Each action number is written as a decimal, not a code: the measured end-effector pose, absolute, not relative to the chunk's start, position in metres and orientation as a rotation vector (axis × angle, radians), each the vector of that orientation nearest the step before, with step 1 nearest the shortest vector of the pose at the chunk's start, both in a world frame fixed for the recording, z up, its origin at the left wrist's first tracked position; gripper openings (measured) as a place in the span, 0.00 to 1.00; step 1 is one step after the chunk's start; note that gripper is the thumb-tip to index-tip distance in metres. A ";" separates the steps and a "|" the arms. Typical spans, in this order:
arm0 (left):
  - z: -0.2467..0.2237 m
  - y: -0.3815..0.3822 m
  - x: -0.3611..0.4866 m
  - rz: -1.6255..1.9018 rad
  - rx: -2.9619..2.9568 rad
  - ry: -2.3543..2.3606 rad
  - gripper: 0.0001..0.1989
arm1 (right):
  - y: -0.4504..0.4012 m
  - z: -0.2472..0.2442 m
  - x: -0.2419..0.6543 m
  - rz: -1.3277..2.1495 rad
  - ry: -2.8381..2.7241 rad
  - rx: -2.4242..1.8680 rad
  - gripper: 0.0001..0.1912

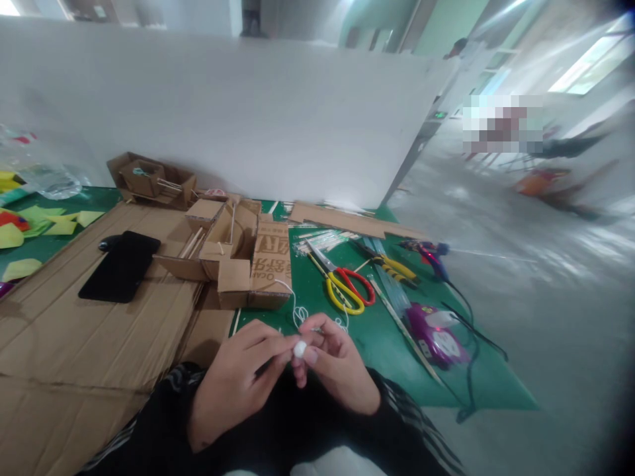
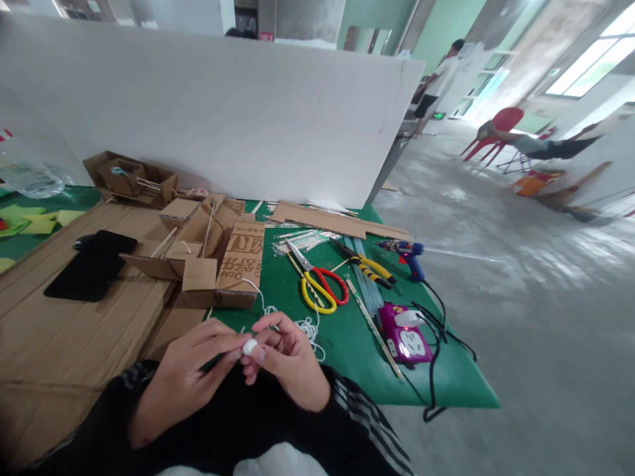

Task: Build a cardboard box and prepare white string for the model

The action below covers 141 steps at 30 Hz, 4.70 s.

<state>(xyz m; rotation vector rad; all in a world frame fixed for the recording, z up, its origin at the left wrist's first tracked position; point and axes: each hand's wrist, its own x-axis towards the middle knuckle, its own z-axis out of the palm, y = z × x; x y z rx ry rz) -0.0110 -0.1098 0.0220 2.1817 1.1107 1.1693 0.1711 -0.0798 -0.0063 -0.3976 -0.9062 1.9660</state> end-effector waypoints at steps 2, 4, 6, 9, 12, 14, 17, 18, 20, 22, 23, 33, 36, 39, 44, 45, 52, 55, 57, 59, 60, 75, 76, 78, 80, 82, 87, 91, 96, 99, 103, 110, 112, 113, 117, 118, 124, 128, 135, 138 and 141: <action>0.024 -0.111 -0.012 1.113 2.175 1.132 0.13 | -0.080 -0.007 0.170 1.924 -0.930 -0.434 0.07; 0.026 -0.112 -0.011 1.071 2.138 1.171 0.10 | -0.081 -0.007 0.170 1.870 -0.970 -0.481 0.04; 0.026 -0.112 -0.010 1.062 2.076 1.212 0.06 | -0.081 -0.006 0.169 1.827 -1.006 -0.513 0.03; 0.025 -0.111 -0.008 1.083 1.978 1.265 0.05 | -0.082 0.000 0.170 1.795 -1.064 -0.552 0.05; 0.023 -0.112 -0.007 1.093 1.947 1.293 0.05 | -0.081 0.004 0.173 1.772 -1.142 -0.588 0.09; 0.021 -0.113 -0.006 1.095 1.956 1.295 0.05 | -0.081 0.005 0.175 1.766 -1.181 -0.585 0.10; 0.020 -0.114 -0.007 1.094 1.960 1.306 0.04 | -0.080 0.006 0.177 1.761 -1.211 -0.591 0.10; 0.020 -0.115 -0.008 1.100 1.959 1.314 0.04 | -0.079 0.006 0.177 1.751 -1.216 -0.606 0.09; 0.022 -0.115 -0.010 1.119 1.976 1.338 0.05 | -0.079 0.005 0.178 1.722 -1.221 -0.644 0.08; 0.025 -0.114 -0.013 1.153 2.067 1.336 0.06 | -0.078 0.005 0.178 1.708 -1.210 -0.675 0.07; 0.027 -0.114 -0.015 1.176 2.143 1.314 0.07 | -0.079 0.004 0.178 1.723 -1.203 -0.686 0.07; 0.049 -0.102 -0.021 1.161 2.514 1.062 0.10 | -0.082 -0.003 0.172 2.049 -1.142 -0.596 0.09; 0.047 -0.104 -0.024 1.137 2.430 1.078 0.08 | -0.079 -0.006 0.174 2.075 -1.052 -0.561 0.09; 0.040 -0.107 -0.032 1.086 2.424 1.192 0.08 | -0.076 -0.008 0.178 2.092 -0.911 -0.530 0.12; 0.022 -0.115 -0.039 0.898 2.481 1.198 0.10 | -0.076 -0.010 0.178 2.048 -0.785 -0.560 0.13; 0.019 -0.116 -0.037 0.870 2.496 1.190 0.10 | -0.076 -0.010 0.176 2.041 -0.770 -0.577 0.13; 0.017 -0.122 -0.018 0.758 2.594 1.182 0.09 | -0.075 -0.014 0.165 1.897 -0.771 -0.707 0.11; 0.018 -0.122 -0.014 0.714 2.616 1.150 0.09 | -0.078 -0.011 0.166 1.826 -0.854 -0.766 0.11; 0.019 -0.121 -0.014 0.715 2.616 1.144 0.09 | -0.080 -0.008 0.167 1.738 -0.996 -0.838 0.10; 0.020 -0.120 -0.015 0.735 2.609 1.148 0.09 | -0.081 -0.007 0.168 1.639 -1.166 -0.910 0.10; 0.021 -0.119 -0.016 0.754 2.606 1.146 0.08 | -0.082 -0.006 0.169 1.612 -1.234 -0.930 0.10; 0.033 -0.110 -0.023 0.989 2.261 1.185 0.07 | -0.092 -0.016 0.174 2.117 -1.085 -0.584 0.11; 0.033 -0.110 -0.023 0.999 2.250 1.195 0.07 | -0.092 -0.016 0.174 2.111 -1.071 -0.574 0.12; 0.031 -0.110 -0.023 1.014 2.237 1.204 0.08 | -0.092 -0.014 0.176 2.084 -1.045 -0.550 0.11; 0.029 -0.110 -0.021 1.025 2.221 1.219 0.08 | -0.091 -0.011 0.176 2.043 -1.018 -0.525 0.11; 0.027 -0.111 -0.019 1.038 2.213 1.231 0.08 | -0.091 -0.008 0.175 1.986 -1.001 -0.513 0.09; 0.025 -0.113 -0.013 1.012 2.272 1.254 0.08 | -0.090 -0.005 0.175 1.927 -0.992 -0.499 0.08; 0.026 -0.114 -0.011 0.981 2.431 1.259 0.08 | -0.088 -0.011 0.175 2.003 -0.929 -0.413 0.10; 0.026 -0.119 -0.011 0.910 2.526 1.284 0.11 | -0.084 -0.014 0.172 2.040 -0.874 -0.451 0.07; 0.026 -0.120 -0.010 0.890 2.549 1.314 0.10 | -0.083 -0.013 0.171 1.978 -0.871 -0.554 0.07; 0.025 -0.119 -0.008 0.860 2.552 1.346 0.08 | -0.083 -0.011 0.169 1.845 -0.959 -0.689 0.09; 0.022 -0.118 -0.010 0.839 2.586 1.369 0.06 | -0.084 -0.006 0.172 1.686 -1.240 -0.905 0.12; 0.023 -0.117 -0.012 0.790 2.616 1.351 0.07 | -0.083 -0.005 0.174 1.745 -1.268 -0.898 0.12; 0.024 -0.116 -0.014 0.768 2.631 1.328 0.07 | -0.083 -0.006 0.176 1.802 -1.275 -0.874 0.13; 0.028 -0.112 -0.021 0.723 2.649 1.194 0.08 | -0.081 -0.009 0.182 2.059 -1.233 -0.739 0.12; 0.029 -0.111 -0.022 0.721 2.632 1.167 0.08 | -0.081 -0.010 0.183 2.119 -1.208 -0.712 0.12; 0.033 -0.111 -0.022 0.801 2.474 1.119 0.09 | -0.086 -0.016 0.182 2.303 -0.997 -0.591 0.11; 0.031 -0.113 -0.020 0.932 2.475 1.120 0.08 | -0.086 -0.019 0.181 2.261 -0.917 -0.576 0.12; 0.031 -0.112 -0.020 0.963 2.575 1.076 0.13 | -0.084 -0.024 0.180 2.230 -0.824 -0.527 0.11; 0.030 -0.112 -0.020 0.946 2.559 1.036 0.11 | -0.085 -0.026 0.178 2.238 -0.798 -0.515 0.12; 0.027 -0.112 -0.019 0.970 2.506 1.045 0.09 | -0.085 -0.027 0.175 2.231 -0.786 -0.515 0.13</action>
